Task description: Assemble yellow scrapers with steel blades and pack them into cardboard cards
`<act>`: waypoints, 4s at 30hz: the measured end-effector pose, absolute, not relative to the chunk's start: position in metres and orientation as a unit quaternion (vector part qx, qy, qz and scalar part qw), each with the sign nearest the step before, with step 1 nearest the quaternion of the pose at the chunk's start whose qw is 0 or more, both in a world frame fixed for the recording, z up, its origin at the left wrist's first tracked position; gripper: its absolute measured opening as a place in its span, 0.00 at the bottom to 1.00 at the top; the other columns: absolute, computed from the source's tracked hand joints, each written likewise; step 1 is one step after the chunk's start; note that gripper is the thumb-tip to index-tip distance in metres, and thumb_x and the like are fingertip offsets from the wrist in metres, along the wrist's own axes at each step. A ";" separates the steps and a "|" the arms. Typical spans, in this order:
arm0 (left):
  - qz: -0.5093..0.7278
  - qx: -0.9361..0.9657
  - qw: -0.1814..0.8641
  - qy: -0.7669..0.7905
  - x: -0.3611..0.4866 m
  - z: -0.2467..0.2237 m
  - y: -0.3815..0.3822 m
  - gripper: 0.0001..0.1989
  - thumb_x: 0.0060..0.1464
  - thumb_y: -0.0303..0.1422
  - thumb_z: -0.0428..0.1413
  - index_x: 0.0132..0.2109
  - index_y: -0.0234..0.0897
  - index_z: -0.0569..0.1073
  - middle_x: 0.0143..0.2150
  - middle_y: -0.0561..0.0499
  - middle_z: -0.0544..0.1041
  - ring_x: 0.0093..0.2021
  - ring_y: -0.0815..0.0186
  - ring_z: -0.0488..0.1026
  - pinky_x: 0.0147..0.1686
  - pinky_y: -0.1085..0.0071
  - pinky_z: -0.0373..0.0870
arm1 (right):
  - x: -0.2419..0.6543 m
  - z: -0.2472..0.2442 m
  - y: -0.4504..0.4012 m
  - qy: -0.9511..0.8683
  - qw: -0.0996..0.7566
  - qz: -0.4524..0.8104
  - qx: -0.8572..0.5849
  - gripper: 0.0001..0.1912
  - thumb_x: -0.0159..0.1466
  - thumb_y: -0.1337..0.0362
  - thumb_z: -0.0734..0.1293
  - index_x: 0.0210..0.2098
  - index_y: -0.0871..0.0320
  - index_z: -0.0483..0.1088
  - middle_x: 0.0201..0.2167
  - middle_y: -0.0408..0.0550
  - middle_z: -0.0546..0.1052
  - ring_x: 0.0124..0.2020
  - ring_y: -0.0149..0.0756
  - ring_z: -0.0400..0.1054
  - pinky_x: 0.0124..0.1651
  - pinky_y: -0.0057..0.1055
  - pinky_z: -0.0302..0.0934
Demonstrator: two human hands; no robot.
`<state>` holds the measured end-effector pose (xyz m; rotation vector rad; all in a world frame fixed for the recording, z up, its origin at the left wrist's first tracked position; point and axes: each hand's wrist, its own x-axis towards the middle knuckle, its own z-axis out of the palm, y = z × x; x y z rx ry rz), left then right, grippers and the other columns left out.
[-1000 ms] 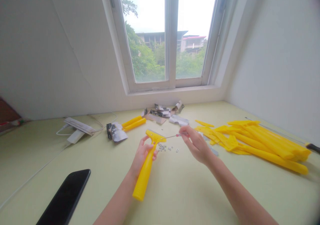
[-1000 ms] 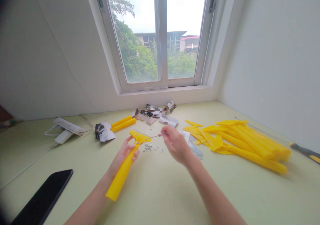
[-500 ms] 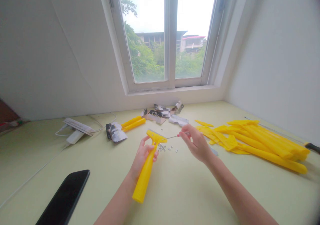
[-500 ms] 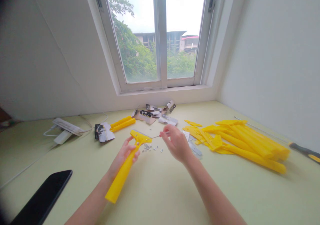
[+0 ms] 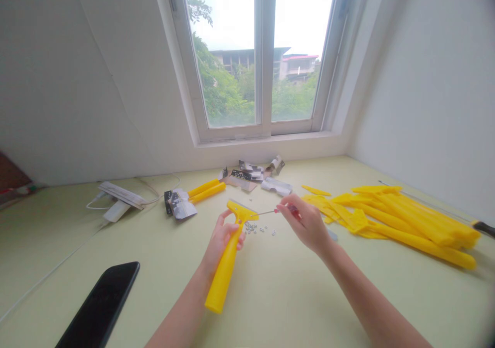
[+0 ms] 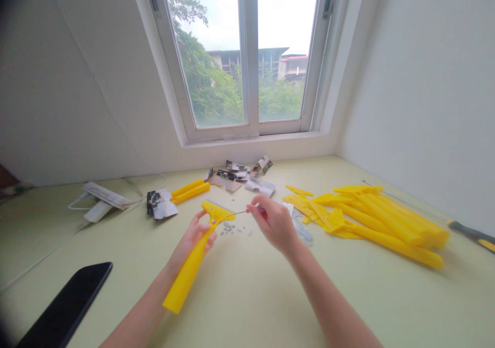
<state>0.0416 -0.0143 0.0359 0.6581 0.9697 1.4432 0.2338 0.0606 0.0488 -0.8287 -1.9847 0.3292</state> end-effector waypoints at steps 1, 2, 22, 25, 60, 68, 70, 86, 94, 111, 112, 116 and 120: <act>0.621 0.283 0.598 0.420 0.042 0.036 -0.014 0.22 0.45 0.27 0.50 0.49 0.44 0.56 0.36 0.52 0.66 0.20 0.78 0.64 0.19 0.81 0.57 | 0.234 0.049 0.061 -0.806 0.463 0.133 -0.344 0.06 0.61 0.61 0.60 0.30 0.57 0.62 0.19 0.40 0.70 0.19 0.27 0.62 0.24 0.23 0.55; 0.620 0.283 0.599 0.420 0.042 0.035 -0.013 0.22 0.45 0.27 0.50 0.49 0.44 0.56 0.36 0.52 0.67 0.20 0.78 0.64 0.19 0.81 0.57 | 0.234 0.049 0.060 -0.806 0.461 0.130 -0.347 0.06 0.61 0.61 0.59 0.30 0.57 0.62 0.19 0.39 0.69 0.18 0.26 0.62 0.24 0.23 0.55; 0.620 0.283 0.600 0.419 0.043 0.037 -0.014 0.22 0.45 0.27 0.50 0.48 0.44 0.56 0.35 0.52 0.67 0.20 0.78 0.64 0.18 0.81 0.56 | 0.234 0.052 0.055 -0.812 0.483 0.113 -0.307 0.07 0.59 0.62 0.62 0.26 0.57 0.64 0.19 0.41 0.68 0.21 0.28 0.62 0.25 0.24 0.56; 0.620 0.282 0.602 0.417 0.042 0.036 -0.014 0.22 0.44 0.27 0.51 0.48 0.44 0.56 0.35 0.53 0.67 0.20 0.77 0.64 0.18 0.81 0.56 | 0.234 0.051 0.057 -0.816 0.473 0.100 -0.317 0.09 0.60 0.62 0.60 0.25 0.57 0.64 0.19 0.41 0.66 0.20 0.28 0.60 0.24 0.24 0.54; 0.627 0.268 0.598 0.420 0.042 0.037 -0.014 0.23 0.43 0.27 0.52 0.48 0.44 0.57 0.34 0.53 0.67 0.20 0.77 0.63 0.19 0.80 0.57 | 0.232 0.055 0.052 -0.818 0.484 0.125 -0.286 0.04 0.61 0.66 0.59 0.34 0.56 0.64 0.25 0.44 0.73 0.24 0.29 0.66 0.25 0.24 0.59; 0.628 0.270 0.594 0.424 0.043 0.037 -0.013 0.22 0.44 0.27 0.51 0.48 0.43 0.57 0.35 0.52 0.68 0.20 0.77 0.64 0.18 0.81 0.57 | 0.232 0.055 0.054 -0.804 0.502 0.090 -0.306 0.07 0.58 0.61 0.63 0.25 0.57 0.65 0.18 0.42 0.67 0.20 0.29 0.61 0.21 0.24 0.55; 0.629 0.272 0.594 0.421 0.043 0.038 -0.014 0.22 0.44 0.27 0.51 0.48 0.43 0.57 0.35 0.52 0.68 0.20 0.78 0.64 0.18 0.81 0.57 | 0.232 0.055 0.055 -0.806 0.499 0.078 -0.309 0.08 0.58 0.61 0.63 0.25 0.57 0.66 0.18 0.42 0.67 0.21 0.29 0.61 0.22 0.26 0.56; 0.628 0.266 0.599 0.421 0.040 0.033 -0.012 0.23 0.44 0.27 0.52 0.48 0.44 0.56 0.35 0.52 0.69 0.20 0.78 0.64 0.18 0.81 0.57 | 0.231 0.055 0.056 -0.834 0.490 0.084 -0.238 0.08 0.61 0.68 0.58 0.39 0.56 0.66 0.30 0.46 0.72 0.33 0.34 0.64 0.38 0.32 0.60; 0.625 0.276 0.592 0.428 0.042 0.036 -0.013 0.22 0.44 0.27 0.51 0.48 0.43 0.57 0.35 0.52 0.69 0.20 0.77 0.64 0.18 0.81 0.57 | 0.233 0.053 0.058 -0.816 0.496 0.096 -0.279 0.05 0.60 0.64 0.62 0.30 0.57 0.67 0.24 0.44 0.70 0.26 0.30 0.63 0.28 0.26 0.58; 0.618 0.285 0.594 0.429 0.043 0.037 -0.013 0.21 0.45 0.27 0.49 0.48 0.43 0.56 0.35 0.52 0.68 0.20 0.77 0.64 0.19 0.81 0.57 | 0.227 0.054 0.052 -0.827 0.472 0.117 -0.283 0.09 0.63 0.66 0.55 0.43 0.56 0.61 0.36 0.48 0.69 0.33 0.32 0.67 0.38 0.30 0.61; 0.619 0.286 0.594 0.428 0.042 0.037 -0.013 0.21 0.45 0.27 0.49 0.48 0.43 0.56 0.35 0.52 0.68 0.20 0.78 0.64 0.19 0.81 0.57 | 0.227 0.054 0.052 -0.825 0.478 0.119 -0.278 0.07 0.63 0.66 0.55 0.40 0.56 0.62 0.34 0.47 0.69 0.32 0.32 0.66 0.37 0.30 0.61; 0.617 0.287 0.596 0.426 0.042 0.037 -0.014 0.21 0.45 0.27 0.49 0.48 0.43 0.56 0.35 0.52 0.68 0.20 0.78 0.64 0.19 0.81 0.57 | 0.228 0.054 0.054 -0.814 0.502 0.111 -0.270 0.03 0.62 0.66 0.58 0.33 0.56 0.63 0.29 0.44 0.69 0.29 0.31 0.65 0.34 0.28 0.61; 0.614 0.291 0.596 0.428 0.042 0.037 -0.014 0.21 0.45 0.27 0.49 0.48 0.43 0.55 0.34 0.53 0.68 0.20 0.77 0.64 0.19 0.80 0.56 | 0.229 0.054 0.056 -0.802 0.511 0.110 -0.289 0.03 0.61 0.65 0.60 0.32 0.56 0.64 0.27 0.44 0.72 0.27 0.30 0.65 0.30 0.27 0.61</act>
